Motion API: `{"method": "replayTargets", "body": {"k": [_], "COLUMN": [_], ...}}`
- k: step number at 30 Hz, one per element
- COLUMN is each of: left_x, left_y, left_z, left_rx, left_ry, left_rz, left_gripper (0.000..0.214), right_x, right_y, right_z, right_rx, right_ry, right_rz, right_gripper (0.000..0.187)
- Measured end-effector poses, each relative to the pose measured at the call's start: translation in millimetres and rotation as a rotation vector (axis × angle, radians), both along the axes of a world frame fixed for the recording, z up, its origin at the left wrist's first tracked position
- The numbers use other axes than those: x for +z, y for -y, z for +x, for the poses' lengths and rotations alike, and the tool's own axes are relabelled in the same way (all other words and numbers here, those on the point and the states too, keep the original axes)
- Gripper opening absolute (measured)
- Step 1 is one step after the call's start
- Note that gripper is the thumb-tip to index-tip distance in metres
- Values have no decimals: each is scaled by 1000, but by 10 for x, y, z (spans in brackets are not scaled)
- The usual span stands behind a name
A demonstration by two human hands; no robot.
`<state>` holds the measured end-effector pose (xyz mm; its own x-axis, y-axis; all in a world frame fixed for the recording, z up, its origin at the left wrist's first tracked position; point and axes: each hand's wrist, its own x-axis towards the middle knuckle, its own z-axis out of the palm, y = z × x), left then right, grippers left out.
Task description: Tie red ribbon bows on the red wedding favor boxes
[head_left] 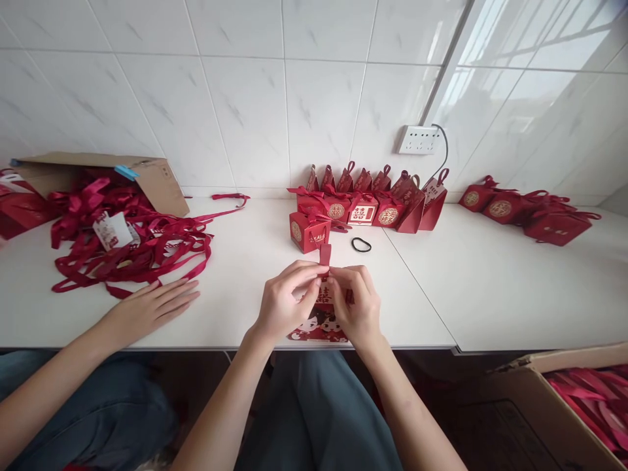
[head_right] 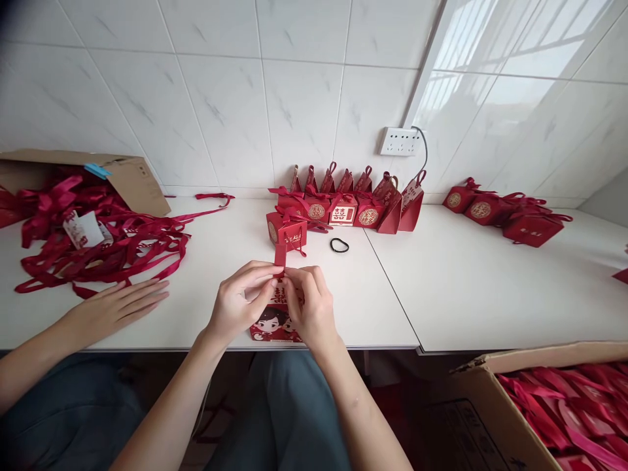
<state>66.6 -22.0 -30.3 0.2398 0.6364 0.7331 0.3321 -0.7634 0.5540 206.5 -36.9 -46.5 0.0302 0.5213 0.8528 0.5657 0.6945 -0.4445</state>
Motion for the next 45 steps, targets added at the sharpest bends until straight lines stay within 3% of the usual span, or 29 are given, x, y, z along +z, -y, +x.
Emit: {"method": "replayTargets", "body": {"k": [11, 15, 18, 23, 27, 30, 35, 40, 42, 45], "left_x": [21, 33, 36, 23, 45, 48, -172, -543, -568, -419], "left_y": [9, 24, 28, 27, 38, 38, 70, 227, 302, 425], "left_z": [2, 12, 23, 52, 43, -9, -171, -303, -285, -158], "left_rx": [-24, -4, 8, 26, 34, 15, -58, -21, 21, 6], "left_ry": [46, 61, 60, 75, 63, 34, 182, 78, 63, 146], "left_rz": [-16, -29, -29, -46, -34, -57, -152, -499, -561, -528], "left_gripper": [23, 21, 22, 22, 20, 19, 49, 67, 63, 58], "right_x": [12, -31, -33, -12, -149, -310, -427, -411, -417, -425], "right_y": [17, 32, 27, 13, 57, 139, 266, 270, 247, 227], "right_z": [-19, -17, -38, -73, -12, 72, 168, 225, 239, 234], "right_rx": [8, 54, 89, 83, 199, 233, 240, 305, 274, 352], "right_ry": [-71, -229, -307, -371, -374, -363, -340, -490, -636, -946], "right_rz": [-75, -260, -401, -435, -470, -474, -513, -588, -572, -538], "right_gripper": [12, 31, 18, 22, 15, 36, 28, 26, 26, 29]}}
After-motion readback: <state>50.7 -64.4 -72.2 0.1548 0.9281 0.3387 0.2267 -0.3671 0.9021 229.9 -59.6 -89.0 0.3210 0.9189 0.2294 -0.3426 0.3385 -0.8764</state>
